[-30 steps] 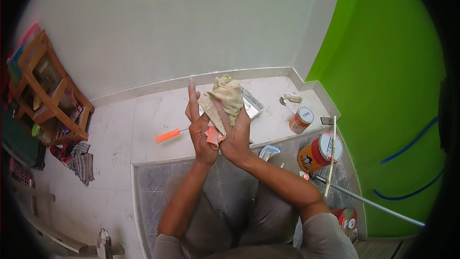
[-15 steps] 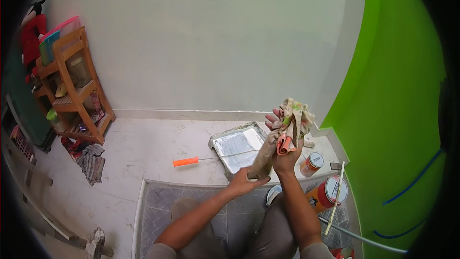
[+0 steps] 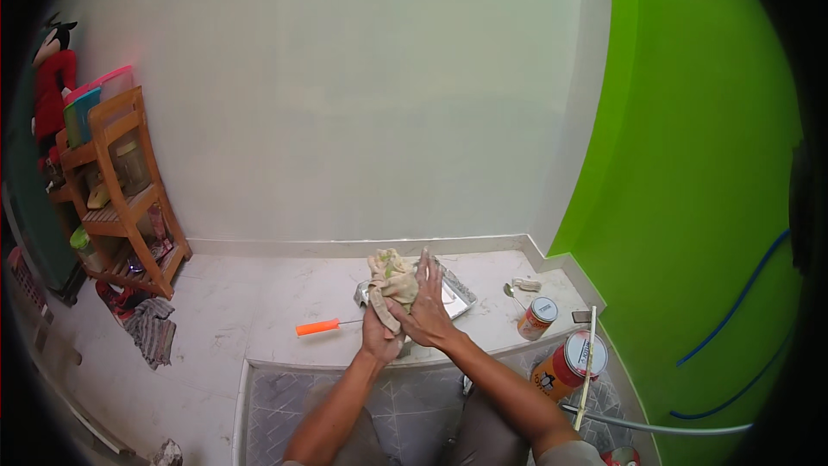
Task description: The person opens a plastic bottle, shakes it, and pours white liquid into a paint tray. They wipe their hands and the bottle with a rag, then handle a paint roller.
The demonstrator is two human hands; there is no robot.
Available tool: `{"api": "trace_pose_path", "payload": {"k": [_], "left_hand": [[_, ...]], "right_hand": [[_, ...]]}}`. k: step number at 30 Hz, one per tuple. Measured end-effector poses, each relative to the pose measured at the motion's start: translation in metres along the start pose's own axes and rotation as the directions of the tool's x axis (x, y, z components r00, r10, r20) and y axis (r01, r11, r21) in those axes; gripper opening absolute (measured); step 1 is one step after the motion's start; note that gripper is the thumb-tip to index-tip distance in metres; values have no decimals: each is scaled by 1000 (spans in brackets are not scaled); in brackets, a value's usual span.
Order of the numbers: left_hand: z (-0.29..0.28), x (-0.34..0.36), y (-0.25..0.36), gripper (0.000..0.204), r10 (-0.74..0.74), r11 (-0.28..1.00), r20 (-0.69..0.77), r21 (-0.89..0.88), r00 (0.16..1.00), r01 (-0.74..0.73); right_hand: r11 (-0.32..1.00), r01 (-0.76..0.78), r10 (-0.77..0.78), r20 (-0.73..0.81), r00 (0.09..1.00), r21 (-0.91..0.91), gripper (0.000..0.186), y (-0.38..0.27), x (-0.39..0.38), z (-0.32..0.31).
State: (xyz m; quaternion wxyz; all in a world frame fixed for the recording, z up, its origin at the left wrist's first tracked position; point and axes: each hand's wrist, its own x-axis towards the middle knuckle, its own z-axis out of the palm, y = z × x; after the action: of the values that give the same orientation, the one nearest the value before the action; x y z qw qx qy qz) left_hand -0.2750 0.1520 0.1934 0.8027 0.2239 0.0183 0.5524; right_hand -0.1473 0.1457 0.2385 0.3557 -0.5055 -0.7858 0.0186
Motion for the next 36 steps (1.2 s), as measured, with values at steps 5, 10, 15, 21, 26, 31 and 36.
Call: {"api": "trace_pose_path", "payload": {"k": [5, 10, 15, 21, 26, 31, 36], "left_hand": [[2, 10, -6, 40, 179, 965, -225, 228, 958, -127], [11, 21, -11, 35, 388, 904, -376, 333, 841, -268], [28, 13, 0, 39, 418, 888, -393, 366, 819, -278], [0, 6, 10, 46, 334, 826, -198, 532, 921, -185], [26, 2, -35, 45, 501, 633, 12, 677, 866, -375], [16, 7, -43, 36, 464, 426, 92, 849, 881, -313], [12, 8, -30, 21, 614, 255, 129, 901, 779, -350]], "right_hand": [[990, -4, 11, -53, 999, 142, 115, 2, 0, 15], [976, 142, -104, -223, 969, 165, 72, 4, -6, 23], [967, 192, -112, -396, 912, 169, 27, -17, -8, 5], [905, 17, 104, -259, 960, 425, 90, -40, -8, -6], [599, 5, 351, -268, 897, 801, 71, -31, -3, 5], [697, -37, 489, -438, 755, 716, 60, 4, 2, 10], [102, -330, 696, 170, 697, 938, 56, -5, 4, 4]]}}
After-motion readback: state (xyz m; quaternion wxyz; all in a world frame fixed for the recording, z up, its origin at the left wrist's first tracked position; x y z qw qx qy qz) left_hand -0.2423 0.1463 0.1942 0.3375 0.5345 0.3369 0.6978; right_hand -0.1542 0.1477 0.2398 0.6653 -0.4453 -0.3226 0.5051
